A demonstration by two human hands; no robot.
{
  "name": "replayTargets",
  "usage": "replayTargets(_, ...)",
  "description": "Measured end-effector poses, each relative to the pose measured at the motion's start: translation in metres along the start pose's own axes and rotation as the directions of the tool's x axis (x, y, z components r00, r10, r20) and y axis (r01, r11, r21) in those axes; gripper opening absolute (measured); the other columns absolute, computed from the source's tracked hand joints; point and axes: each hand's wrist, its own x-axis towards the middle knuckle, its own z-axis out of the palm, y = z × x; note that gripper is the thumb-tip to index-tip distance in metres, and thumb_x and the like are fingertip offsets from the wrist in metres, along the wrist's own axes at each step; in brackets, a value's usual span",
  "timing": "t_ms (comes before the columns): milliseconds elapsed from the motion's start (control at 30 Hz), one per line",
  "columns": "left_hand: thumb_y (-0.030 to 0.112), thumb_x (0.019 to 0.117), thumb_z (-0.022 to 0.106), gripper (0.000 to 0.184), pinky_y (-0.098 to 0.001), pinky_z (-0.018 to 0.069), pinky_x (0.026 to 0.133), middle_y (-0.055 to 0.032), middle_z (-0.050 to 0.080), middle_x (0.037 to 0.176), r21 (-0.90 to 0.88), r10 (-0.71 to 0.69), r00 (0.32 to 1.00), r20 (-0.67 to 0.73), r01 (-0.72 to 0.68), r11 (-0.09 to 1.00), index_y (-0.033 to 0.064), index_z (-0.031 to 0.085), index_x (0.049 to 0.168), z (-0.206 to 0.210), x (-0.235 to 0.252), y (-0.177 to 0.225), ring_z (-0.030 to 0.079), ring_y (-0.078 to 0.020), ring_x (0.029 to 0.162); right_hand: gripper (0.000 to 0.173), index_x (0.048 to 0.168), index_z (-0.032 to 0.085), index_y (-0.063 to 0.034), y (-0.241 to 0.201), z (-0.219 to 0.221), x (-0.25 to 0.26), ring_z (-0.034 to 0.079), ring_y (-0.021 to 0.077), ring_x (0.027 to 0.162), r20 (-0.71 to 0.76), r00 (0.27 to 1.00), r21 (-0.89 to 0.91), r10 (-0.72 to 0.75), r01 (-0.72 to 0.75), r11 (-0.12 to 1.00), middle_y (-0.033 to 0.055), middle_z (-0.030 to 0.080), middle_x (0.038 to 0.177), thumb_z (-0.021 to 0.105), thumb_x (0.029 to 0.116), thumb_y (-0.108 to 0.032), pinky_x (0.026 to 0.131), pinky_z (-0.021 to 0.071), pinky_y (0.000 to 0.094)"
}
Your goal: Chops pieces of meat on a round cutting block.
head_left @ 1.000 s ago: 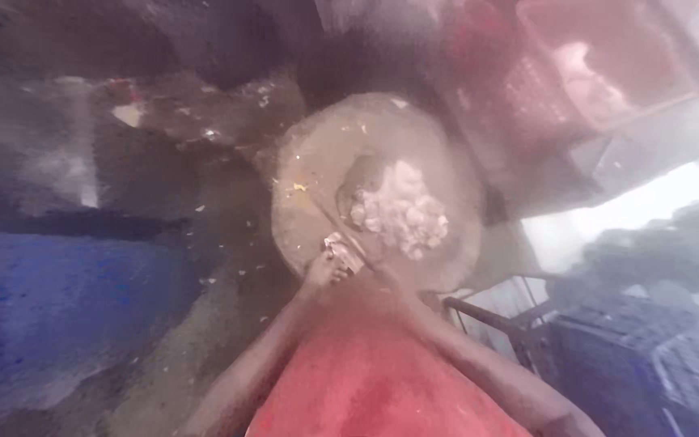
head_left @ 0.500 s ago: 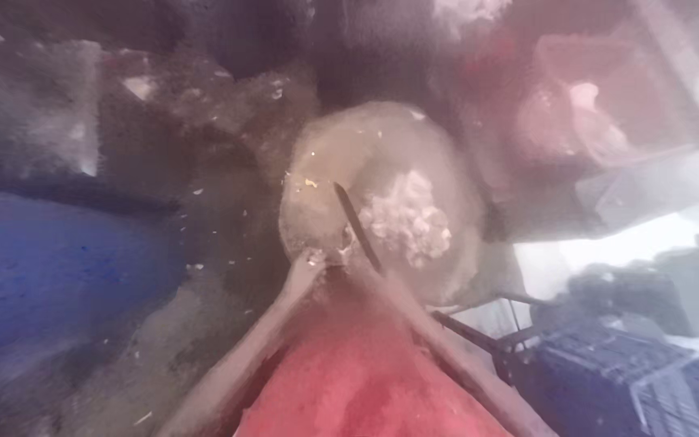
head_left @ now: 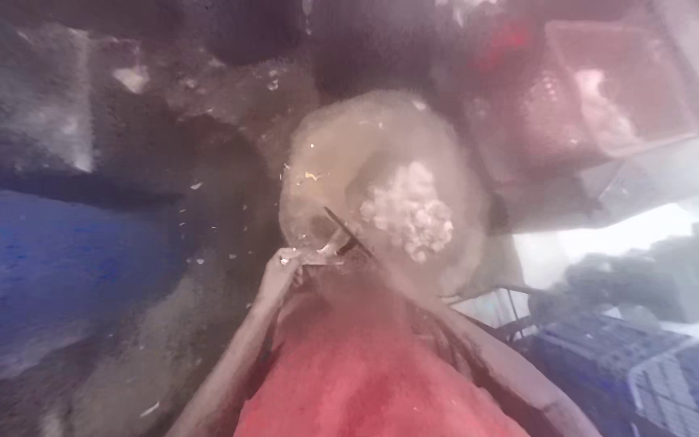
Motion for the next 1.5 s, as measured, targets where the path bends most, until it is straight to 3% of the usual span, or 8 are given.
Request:
replayTargets(200,0.022,0.1041,0.058,0.03,-0.0328,0.058,0.057,-0.0075,0.067,0.083,-0.022,-0.01,1.0,-0.01,0.009,1.0,0.0003,0.058,0.124,-0.002,0.006,-0.007,0.064,-0.0154,0.061,0.041,0.137,0.058,-0.0072,-0.049,-0.004,-0.034,0.068,0.0257,0.09,0.036,0.998,0.159,0.05,-0.055,0.986,0.0151,0.069,0.103,0.05,0.1065,-0.035,0.084,0.0554,0.0462)
replayTargets(400,0.018,0.1009,0.06,0.03,-0.0308,0.057,0.055,-0.0065,0.066,0.077,-0.007,-0.033,0.999,0.002,0.033,0.999,0.0008,0.056,0.125,-0.007,0.005,0.0,0.063,-0.0151,0.058,0.048,0.134,0.059,-0.0052,-0.027,0.007,-0.02,0.068,0.0296,0.103,0.01,1.0,0.06,-0.02,0.019,0.998,0.017,0.069,0.112,0.048,0.1065,-0.043,0.094,0.0539,0.0503)
replayTargets(633,0.017,0.098,0.061,0.03,-0.0329,0.0589,0.057,-0.007,0.068,0.083,0.103,0.041,0.998,0.052,-0.046,0.994,0.0013,0.057,0.123,0.01,-0.011,0.012,0.066,-0.0157,0.061,0.055,0.128,0.06,-0.0011,0.007,0.034,0.003,0.066,0.024,0.09,0.32,0.947,0.316,0.017,-0.123,0.941,0.016,0.067,0.103,0.048,0.1058,-0.05,0.085,0.0552,0.0466)
replayTargets(867,0.039,0.0989,0.064,0.046,-0.0521,0.0549,0.095,-0.0148,0.071,0.113,0.685,0.078,0.984,0.162,-0.169,0.709,0.0087,0.061,0.133,0.039,0.019,0.003,0.07,-0.0293,0.104,0.044,0.127,0.06,-0.0017,-0.052,-0.037,-0.038,0.062,0.0148,0.078,-0.09,0.996,0.336,0.029,0.003,0.942,0.0082,0.064,0.091,0.054,0.1051,-0.039,0.076,0.0545,0.0357)
replayTargets(967,0.04,0.1016,0.059,0.04,-0.0531,0.055,0.091,-0.0154,0.071,0.106,0.756,0.086,0.984,0.155,-0.175,0.631,0.0067,0.064,0.123,0.045,0.021,0.004,0.07,-0.0318,0.1,0.028,0.118,0.065,0.0005,-0.079,-0.023,-0.052,0.06,0.0076,0.072,-0.206,0.979,0.454,-0.002,0.097,0.886,0.0052,0.065,0.084,0.059,0.0979,-0.018,0.07,0.0532,0.0283)
replayTargets(1133,0.046,0.1023,0.054,0.044,-0.0534,0.0555,0.091,-0.0114,0.073,0.108,0.795,0.066,0.989,0.131,-0.145,0.589,0.0119,0.065,0.127,0.046,0.025,0.001,0.071,-0.0293,0.101,0.052,0.13,0.061,-0.0006,-0.011,0.014,0.002,0.068,0.0316,0.101,-0.004,1.0,0.155,0.026,-0.025,0.988,0.0206,0.068,0.11,0.049,0.1057,-0.045,0.093,0.0538,0.0517)
replayTargets(1300,0.039,0.1012,0.057,0.037,-0.054,0.0559,0.087,-0.0136,0.072,0.105,0.789,0.117,0.982,0.147,-0.188,0.585,0.0093,0.066,0.121,0.048,0.019,0.002,0.071,-0.0313,0.098,0.026,0.113,0.067,-0.0037,-0.056,0.01,-0.043,0.06,0.0018,0.07,-0.196,0.977,0.536,-0.086,0.181,0.825,-0.0011,0.065,0.081,0.059,0.1006,-0.025,0.069,0.0546,0.0231)
replayTargets(1500,0.049,0.1039,0.048,0.045,-0.0554,0.0556,0.091,-0.0119,0.072,0.115,0.827,0.003,0.986,0.165,-0.14,0.545,0.0143,0.066,0.126,0.053,0.033,0.011,0.07,-0.03,0.106,0.055,0.129,0.06,-0.0004,0.005,0.031,-0.011,0.067,0.0253,0.092,0.113,0.989,0.383,0.096,-0.133,0.914,0.0171,0.068,0.104,0.05,0.1053,-0.049,0.087,0.0556,0.0479)
